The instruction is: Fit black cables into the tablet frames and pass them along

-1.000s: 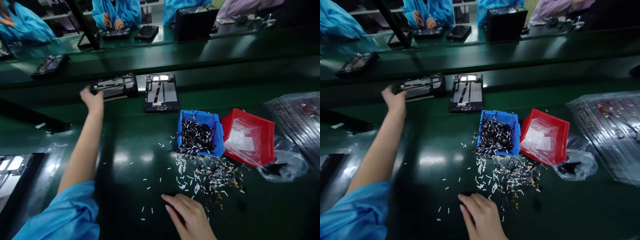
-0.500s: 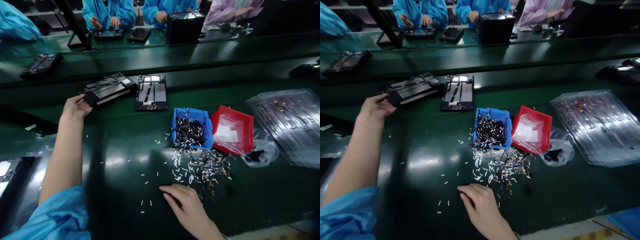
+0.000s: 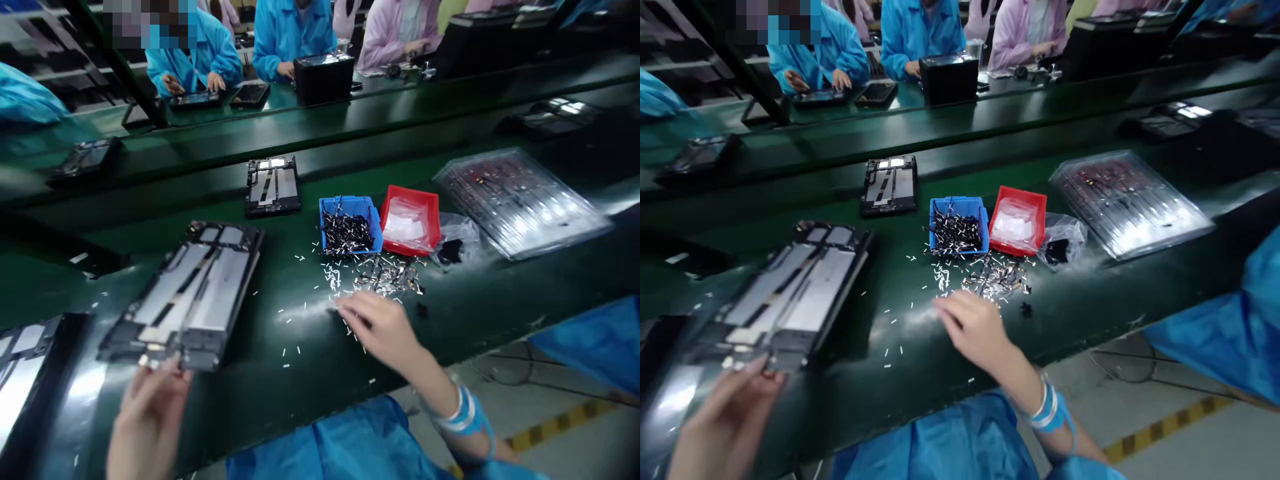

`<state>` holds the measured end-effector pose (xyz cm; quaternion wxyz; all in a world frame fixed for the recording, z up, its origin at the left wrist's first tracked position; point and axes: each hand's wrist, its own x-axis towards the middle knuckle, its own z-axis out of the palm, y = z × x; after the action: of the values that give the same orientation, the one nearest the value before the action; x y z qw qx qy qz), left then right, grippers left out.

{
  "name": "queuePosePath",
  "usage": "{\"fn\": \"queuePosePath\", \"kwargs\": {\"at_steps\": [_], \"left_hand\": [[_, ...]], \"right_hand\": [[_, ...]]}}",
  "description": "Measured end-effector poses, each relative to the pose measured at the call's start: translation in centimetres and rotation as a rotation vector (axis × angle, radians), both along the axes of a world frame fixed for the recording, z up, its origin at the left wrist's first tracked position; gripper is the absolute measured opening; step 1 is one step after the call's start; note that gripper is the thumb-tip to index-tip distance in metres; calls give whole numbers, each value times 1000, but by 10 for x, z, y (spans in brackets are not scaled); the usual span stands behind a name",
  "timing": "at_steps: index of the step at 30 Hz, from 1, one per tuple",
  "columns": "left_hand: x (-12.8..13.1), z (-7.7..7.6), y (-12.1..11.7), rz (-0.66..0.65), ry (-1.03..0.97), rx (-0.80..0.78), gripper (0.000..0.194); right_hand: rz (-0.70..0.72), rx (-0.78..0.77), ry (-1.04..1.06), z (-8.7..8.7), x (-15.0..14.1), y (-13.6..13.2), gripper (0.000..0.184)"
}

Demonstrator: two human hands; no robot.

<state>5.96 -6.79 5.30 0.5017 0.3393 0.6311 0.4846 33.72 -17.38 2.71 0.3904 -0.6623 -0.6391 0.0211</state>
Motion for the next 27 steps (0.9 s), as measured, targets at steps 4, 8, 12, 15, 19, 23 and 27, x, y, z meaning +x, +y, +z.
{"fn": "queuePosePath", "kwargs": {"at_steps": [4, 8, 12, 15, 19, 23, 27], "left_hand": [[0, -27, -69, -93, -243, -128, 26], [6, -40, -107, -269, -471, -293, 29], [5, -47, -120, -753, -672, -537, 42], [0, -50, -115, -1189, -742, -583, 50], [-4, -37, -94, -1546, -571, -336, 42], [2, -10, -65, -1547, -327, -108, 34], [18, 4, -41, -1452, -188, 53, 29]], "right_hand": [[-329, 26, -84, 16, 37, 6, 16], [-561, -178, -100, 10, 51, 21, 10], [-609, -366, 1, -1, 52, 38, 14], [-554, -397, 112, -8, 54, 46, 11], [-549, -387, 163, -14, 54, 51, 13], [-563, -371, 193, -17, 50, 56, 18], [-662, -354, 173, -9, 46, 48, 17]]}}
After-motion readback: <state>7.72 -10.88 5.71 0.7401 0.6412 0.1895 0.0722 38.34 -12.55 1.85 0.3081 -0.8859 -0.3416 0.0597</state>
